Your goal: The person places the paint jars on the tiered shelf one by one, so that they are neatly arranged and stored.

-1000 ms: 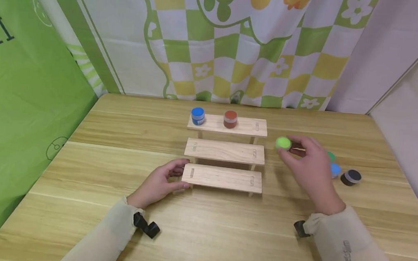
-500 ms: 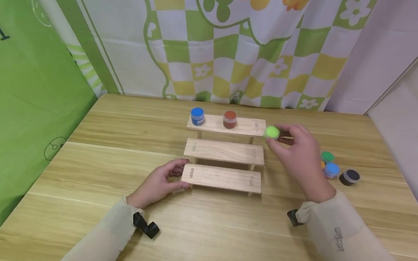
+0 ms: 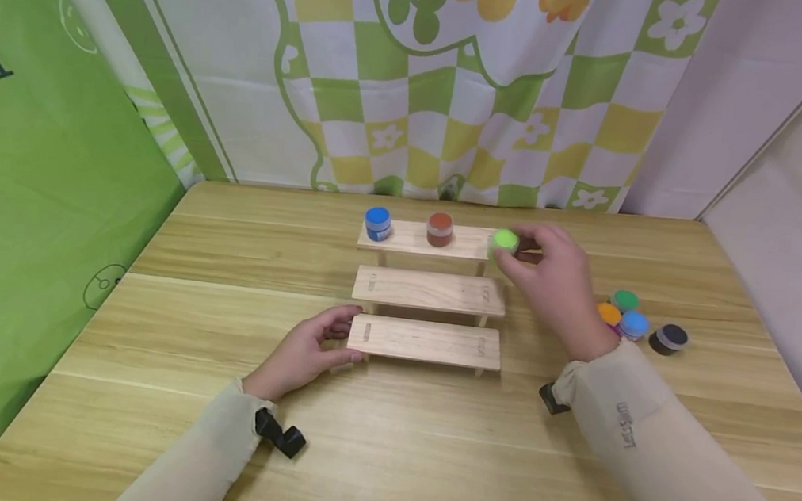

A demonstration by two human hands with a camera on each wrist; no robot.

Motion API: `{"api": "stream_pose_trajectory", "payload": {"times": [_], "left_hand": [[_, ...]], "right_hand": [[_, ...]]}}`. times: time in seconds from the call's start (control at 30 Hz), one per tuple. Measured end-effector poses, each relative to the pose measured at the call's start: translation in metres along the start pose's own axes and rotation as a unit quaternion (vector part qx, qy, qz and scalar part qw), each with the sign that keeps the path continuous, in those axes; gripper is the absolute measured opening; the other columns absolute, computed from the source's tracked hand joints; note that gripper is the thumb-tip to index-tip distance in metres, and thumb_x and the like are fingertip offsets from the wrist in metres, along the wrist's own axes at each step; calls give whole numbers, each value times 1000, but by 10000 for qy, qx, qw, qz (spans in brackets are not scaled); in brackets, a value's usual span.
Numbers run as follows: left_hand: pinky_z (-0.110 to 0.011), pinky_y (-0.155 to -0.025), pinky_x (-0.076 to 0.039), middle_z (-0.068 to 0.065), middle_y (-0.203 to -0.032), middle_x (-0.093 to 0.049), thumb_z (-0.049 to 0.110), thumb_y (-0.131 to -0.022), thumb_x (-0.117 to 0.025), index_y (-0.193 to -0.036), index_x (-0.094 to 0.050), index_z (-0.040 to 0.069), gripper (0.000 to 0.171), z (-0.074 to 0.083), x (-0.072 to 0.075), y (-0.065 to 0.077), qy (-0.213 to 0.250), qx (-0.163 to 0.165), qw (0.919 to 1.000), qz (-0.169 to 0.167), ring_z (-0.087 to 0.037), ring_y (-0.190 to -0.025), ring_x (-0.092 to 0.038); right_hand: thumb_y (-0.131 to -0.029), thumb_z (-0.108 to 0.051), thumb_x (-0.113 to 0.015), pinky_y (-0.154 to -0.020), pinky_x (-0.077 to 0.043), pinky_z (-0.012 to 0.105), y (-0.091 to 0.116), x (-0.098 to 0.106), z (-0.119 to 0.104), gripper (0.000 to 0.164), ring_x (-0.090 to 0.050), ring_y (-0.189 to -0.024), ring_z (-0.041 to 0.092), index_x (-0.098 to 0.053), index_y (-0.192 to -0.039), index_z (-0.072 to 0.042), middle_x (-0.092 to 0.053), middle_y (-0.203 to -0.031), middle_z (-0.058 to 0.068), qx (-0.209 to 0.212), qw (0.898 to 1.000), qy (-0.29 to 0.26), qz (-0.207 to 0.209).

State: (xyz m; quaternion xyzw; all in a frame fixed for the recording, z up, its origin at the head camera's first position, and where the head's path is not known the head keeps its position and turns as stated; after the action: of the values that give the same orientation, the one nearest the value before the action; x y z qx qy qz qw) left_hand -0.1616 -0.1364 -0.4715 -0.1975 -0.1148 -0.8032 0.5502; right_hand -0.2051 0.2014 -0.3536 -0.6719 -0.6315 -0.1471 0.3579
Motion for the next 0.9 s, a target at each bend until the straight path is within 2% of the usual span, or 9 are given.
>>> {"api": "stream_pose_trajectory", "payload": {"times": [0.27, 0.9], "left_hand": [[-42, -100, -49, -3, -119, -67, 27, -84, -84, -143, -54, 15, 67, 0, 0, 0, -22, 39, 10000, -3, -20, -112, -62], [-43, -99, -49, -3, -118, -68, 28, -83, -84, -143, -54, 14, 68, -1, -1, -1, -15, 0, 10000, 17, -21, -111, -62]], "right_hand": [[-95, -28, -71, -76, -42, 0, -8, -4, -2, 44, -65, -107, 31, -63, -127, 2, -61, -115, 15, -114, 9998, 72, -153], [-95, -28, -71, -77, -43, 5, -18, -9, -3, 42, -63, -106, 29, -63, -127, -1, -60, -117, 13, -109, 9998, 54, -149]]}}
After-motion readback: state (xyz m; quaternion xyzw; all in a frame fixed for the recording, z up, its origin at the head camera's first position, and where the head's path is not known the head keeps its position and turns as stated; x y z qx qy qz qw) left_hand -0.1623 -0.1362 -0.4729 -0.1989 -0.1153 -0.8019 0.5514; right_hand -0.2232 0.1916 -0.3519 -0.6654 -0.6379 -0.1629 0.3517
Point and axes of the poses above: each hand's wrist, its own y-axis away from the middle knuckle, its own x-axis out of the back of the hand, z = x × y, the point moved 2 cm from there along -y, towards the middle knuckle
